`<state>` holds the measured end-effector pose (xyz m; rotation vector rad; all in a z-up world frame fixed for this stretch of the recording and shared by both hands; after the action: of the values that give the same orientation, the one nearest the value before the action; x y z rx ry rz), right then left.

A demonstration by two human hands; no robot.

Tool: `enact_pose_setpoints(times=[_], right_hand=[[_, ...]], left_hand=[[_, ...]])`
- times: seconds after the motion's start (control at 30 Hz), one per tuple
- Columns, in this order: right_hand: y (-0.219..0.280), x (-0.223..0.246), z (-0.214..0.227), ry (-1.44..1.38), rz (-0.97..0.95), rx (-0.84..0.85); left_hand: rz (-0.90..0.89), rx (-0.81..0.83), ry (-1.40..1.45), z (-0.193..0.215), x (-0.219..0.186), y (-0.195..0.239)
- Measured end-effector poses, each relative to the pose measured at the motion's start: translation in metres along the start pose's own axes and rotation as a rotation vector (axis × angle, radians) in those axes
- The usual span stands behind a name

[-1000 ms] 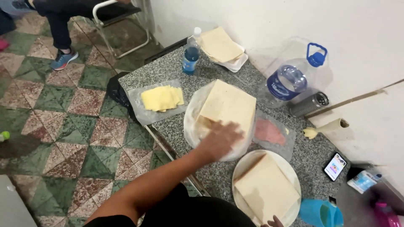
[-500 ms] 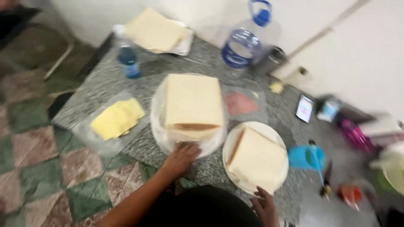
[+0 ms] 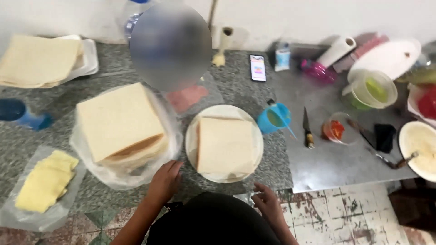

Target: Spreading condiments on bread slices and organizing ingredients to prepare sandwiches on a deli counter.

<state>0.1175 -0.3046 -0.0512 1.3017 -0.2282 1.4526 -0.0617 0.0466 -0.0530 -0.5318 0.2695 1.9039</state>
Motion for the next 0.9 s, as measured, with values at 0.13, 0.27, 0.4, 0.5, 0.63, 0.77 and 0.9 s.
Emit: enact_pose_setpoints(times=[0.13, 0.27, 0.4, 0.5, 0.63, 0.77, 0.9], right_hand=[[-0.008, 0.000, 0.045, -0.033, -0.012, 0.026], [-0.015, 0.010, 0.094, 0.030, -0.150, 0.033], [-0.051, 0.003, 0.128, 0.202, -0.121, 0.068], [-0.058, 0.011, 0.145, 0.051, -0.130, 0.067], [-0.066, 0.020, 0.144, -0.040, -0.114, 0.086], [-0.072, -0.001, 0.135, -0.099, -0.089, 0.140], [-0.058, 0.002, 0.140, 0.006, -0.103, 0.162]], left_hand=[[0.312, 0.154, 0.199, -0.035, -0.010, -0.029], [0.448, 0.096, 0.271, -0.046, -0.025, -0.049], [0.178, -0.146, -0.060, -0.031, -0.067, -0.056], [0.035, 0.083, -0.307, -0.009, -0.145, -0.068], [-0.148, 0.353, -0.371, -0.040, -0.200, -0.086], [-0.332, 0.193, -0.373, -0.072, -0.203, -0.087], [-0.317, 0.182, -0.309, -0.075, -0.198, -0.090]])
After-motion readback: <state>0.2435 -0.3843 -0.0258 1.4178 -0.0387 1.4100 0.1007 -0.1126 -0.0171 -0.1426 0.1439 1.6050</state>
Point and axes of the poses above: each hand's wrist, its own y-axis away from the middle knuckle, its own z-axis out of the back of the hand, x = y × z, the point moved 6 cm from there along -y, towards the middle knuckle, and after that the axes turned 6 degrees about -y, right-handed, at the moved point
